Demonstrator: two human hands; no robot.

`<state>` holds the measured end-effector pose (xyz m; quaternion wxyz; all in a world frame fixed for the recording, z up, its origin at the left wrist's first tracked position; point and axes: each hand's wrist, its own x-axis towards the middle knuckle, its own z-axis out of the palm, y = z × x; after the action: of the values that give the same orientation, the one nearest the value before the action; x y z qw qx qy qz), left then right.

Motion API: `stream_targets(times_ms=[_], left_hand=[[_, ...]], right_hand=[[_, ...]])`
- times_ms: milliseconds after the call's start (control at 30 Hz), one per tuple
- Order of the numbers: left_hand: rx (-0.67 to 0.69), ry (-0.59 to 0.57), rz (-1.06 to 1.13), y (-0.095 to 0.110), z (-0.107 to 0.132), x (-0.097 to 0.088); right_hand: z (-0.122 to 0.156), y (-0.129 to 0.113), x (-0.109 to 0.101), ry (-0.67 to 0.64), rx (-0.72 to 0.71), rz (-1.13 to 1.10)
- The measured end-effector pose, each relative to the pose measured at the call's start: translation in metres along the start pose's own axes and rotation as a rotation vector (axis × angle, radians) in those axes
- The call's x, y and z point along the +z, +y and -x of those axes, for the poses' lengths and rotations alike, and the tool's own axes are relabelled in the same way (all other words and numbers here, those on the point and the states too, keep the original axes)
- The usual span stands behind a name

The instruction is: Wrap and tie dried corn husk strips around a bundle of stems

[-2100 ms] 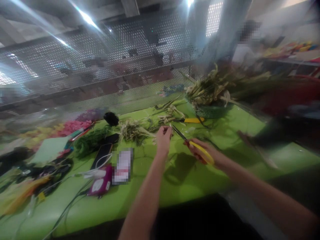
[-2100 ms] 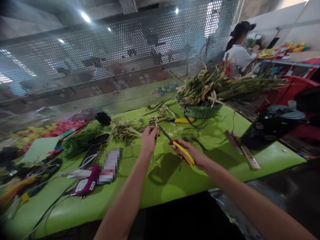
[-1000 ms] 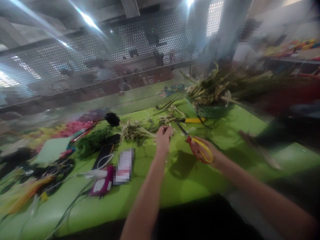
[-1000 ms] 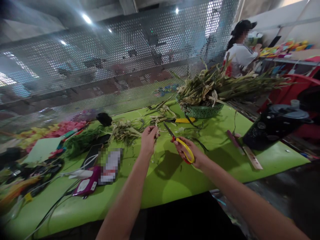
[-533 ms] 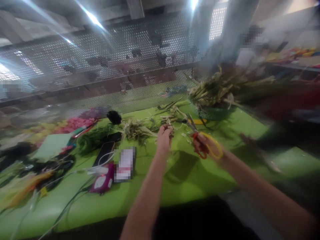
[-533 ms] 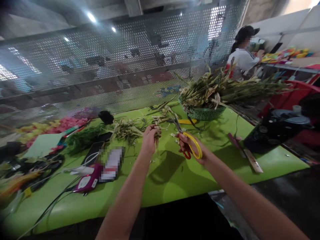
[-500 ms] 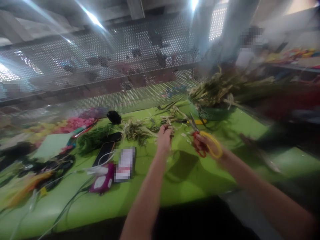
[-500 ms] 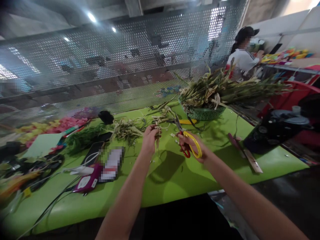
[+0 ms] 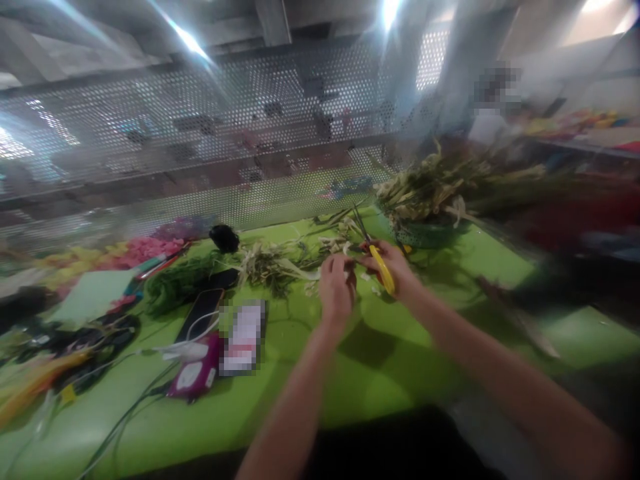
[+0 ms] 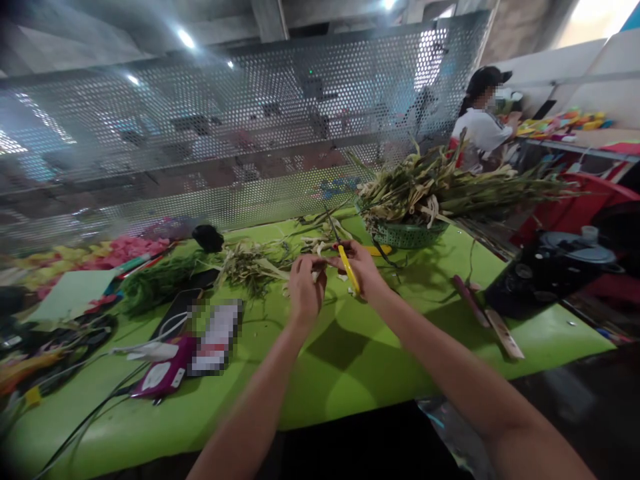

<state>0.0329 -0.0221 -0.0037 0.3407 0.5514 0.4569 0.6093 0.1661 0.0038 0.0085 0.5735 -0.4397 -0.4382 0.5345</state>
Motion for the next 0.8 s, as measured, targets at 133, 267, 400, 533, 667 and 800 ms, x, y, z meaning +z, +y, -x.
stream_targets(times_ms=[133,267,400,533,667,800], left_hand=[[0.259,-0.075,-0.261,-0.007,0.000,0.003],[0.180,-0.233,-0.126,-0.003,-0.004,0.000],[-0.168,-0.288,0.180,0.002,-0.012,-0.013],[-0.342,-0.215,0.178,-0.005,-0.017,-0.018],[-0.370,-0.420,0.291,-0.012,-0.016,-0.012],[-0.335,-0.429,0.233,-0.016,-0.013,-0.008]], right_hand=[[-0.004,0.001,-0.002,0.000,-0.004,-0.024],[-0.001,-0.005,-0.013,-0.003,-0.038,-0.004],[0.003,-0.010,-0.023,-0.044,-0.082,0.050],[0.007,-0.013,-0.024,-0.076,-0.108,0.077],[0.010,-0.014,-0.020,-0.152,-0.098,0.093],[0.010,-0.012,-0.019,-0.188,-0.049,0.080]])
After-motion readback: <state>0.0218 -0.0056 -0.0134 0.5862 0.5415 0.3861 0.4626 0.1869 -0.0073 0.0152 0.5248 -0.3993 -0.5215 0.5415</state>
